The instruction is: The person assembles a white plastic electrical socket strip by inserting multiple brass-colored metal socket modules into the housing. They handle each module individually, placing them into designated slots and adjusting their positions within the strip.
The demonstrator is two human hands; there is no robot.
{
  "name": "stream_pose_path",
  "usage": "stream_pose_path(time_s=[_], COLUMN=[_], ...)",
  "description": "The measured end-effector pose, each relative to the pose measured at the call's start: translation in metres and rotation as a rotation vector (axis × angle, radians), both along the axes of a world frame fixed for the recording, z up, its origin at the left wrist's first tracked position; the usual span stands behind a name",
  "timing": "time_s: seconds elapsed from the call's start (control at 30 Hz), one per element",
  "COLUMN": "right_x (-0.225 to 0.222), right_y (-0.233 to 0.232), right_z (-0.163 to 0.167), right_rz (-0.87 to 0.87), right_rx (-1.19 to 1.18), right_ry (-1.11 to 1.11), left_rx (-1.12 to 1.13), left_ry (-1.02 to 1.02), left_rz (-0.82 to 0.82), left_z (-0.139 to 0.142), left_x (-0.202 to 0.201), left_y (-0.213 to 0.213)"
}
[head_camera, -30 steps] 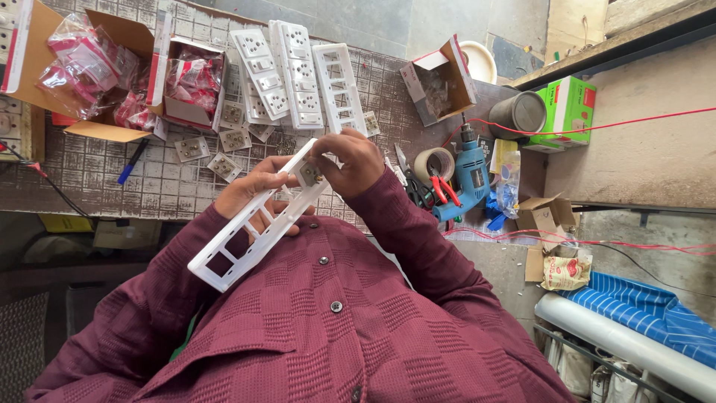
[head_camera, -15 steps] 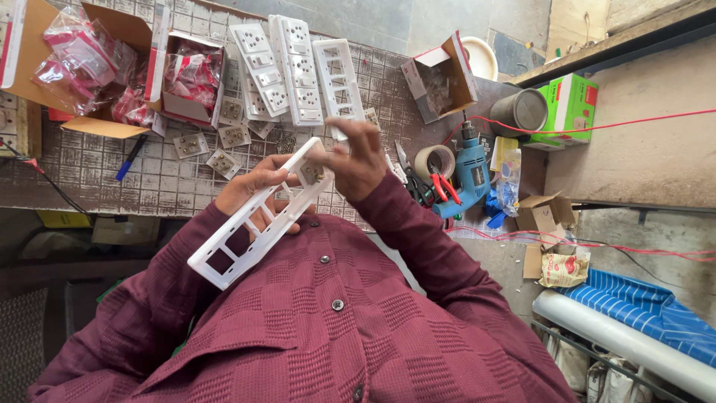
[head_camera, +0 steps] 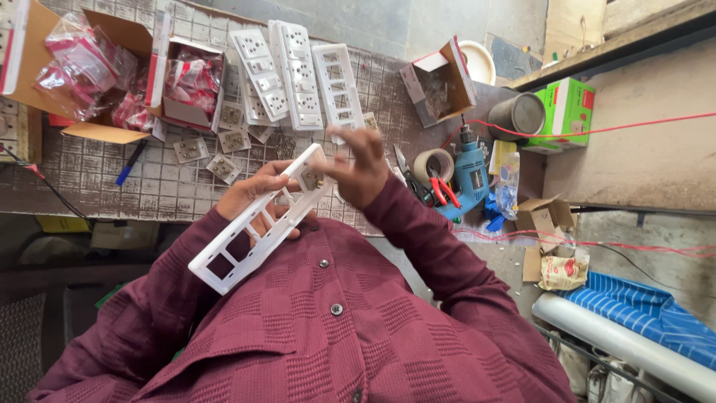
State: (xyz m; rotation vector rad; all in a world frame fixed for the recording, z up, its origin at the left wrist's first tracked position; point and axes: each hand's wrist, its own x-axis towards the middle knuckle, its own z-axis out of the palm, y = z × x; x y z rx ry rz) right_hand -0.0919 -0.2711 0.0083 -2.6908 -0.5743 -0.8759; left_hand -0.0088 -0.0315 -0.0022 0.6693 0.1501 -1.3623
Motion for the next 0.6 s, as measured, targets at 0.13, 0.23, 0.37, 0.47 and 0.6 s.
stream_pose_path(time_s=[0.13, 0.23, 0.37, 0.47, 0.6], right_x=[0.0, 0.0, 0.005, 0.005, 0.004], right_y=[0.002, 0.004, 0.003, 0.004, 0.004], right_z=[-0.002, -0.007, -0.014, -0.015, -0.014], right_rz=[-0.167, 0.001, -0.079, -0.051, -0.078], right_rx=[0.015, -0.056, 0.031, -0.013, -0.026], right_ry=[0.055, -0.039, 0.018, -0.009, -0.023], left_rx=[-0.03, -0.023, -0.056, -0.012, -0.115], left_ry=[0.009, 0.02, 0.03, 0.03, 0.035], left_rz=[0.013, 0.016, 0.028, 0.026, 0.03], left_z=[0.0, 0.0, -0.001, -0.003, -0.005], left_x=[0.0, -0.001, -0.001, -0.001, 0.002], left_y=[0.0, 0.002, 0.003, 0.005, 0.003])
